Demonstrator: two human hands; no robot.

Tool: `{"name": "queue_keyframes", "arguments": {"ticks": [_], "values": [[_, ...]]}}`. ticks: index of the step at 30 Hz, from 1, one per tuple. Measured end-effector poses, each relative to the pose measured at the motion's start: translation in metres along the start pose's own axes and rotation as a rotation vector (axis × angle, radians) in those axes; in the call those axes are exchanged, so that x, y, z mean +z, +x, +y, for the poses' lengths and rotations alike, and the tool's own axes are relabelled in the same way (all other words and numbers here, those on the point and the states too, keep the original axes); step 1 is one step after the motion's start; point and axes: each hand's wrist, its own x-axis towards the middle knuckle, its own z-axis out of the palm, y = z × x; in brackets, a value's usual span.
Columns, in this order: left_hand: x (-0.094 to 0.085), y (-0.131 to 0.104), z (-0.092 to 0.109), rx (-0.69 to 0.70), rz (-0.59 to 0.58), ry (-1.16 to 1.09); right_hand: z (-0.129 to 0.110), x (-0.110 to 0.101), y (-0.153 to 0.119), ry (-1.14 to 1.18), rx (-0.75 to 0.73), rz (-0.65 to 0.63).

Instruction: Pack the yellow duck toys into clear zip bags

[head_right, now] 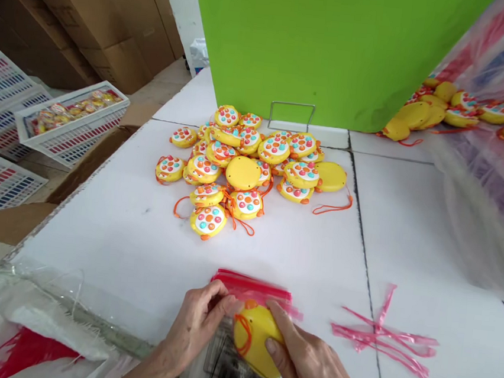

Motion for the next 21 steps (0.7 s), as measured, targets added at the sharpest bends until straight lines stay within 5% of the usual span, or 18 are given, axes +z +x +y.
{"name": "queue_keyframes", "arguments": {"ticks": [3,7,14,18,21], "values": [[-0.008,-0.001,-0.002,0.018,0.056,0.062,-0.009,-0.005,0.013,0.057,-0.050,-0.095],[-0.026,-0.008,0.006,0.013,0.180,0.103,-0.016,-0.006,0.020,0.082,-0.135,-0.001],[-0.016,-0.011,0.010,-0.097,-0.186,-0.090,-0.011,-0.001,0.016,0.036,-0.140,0.018],[-0.004,-0.006,0.004,-0.083,-0.150,-0.116,-0.005,0.001,0.017,-0.094,-0.075,-0.127],[0.000,-0.005,0.002,-0.099,-0.134,-0.134,-0.013,-0.001,0.023,-0.232,-0.112,-0.059]]}}
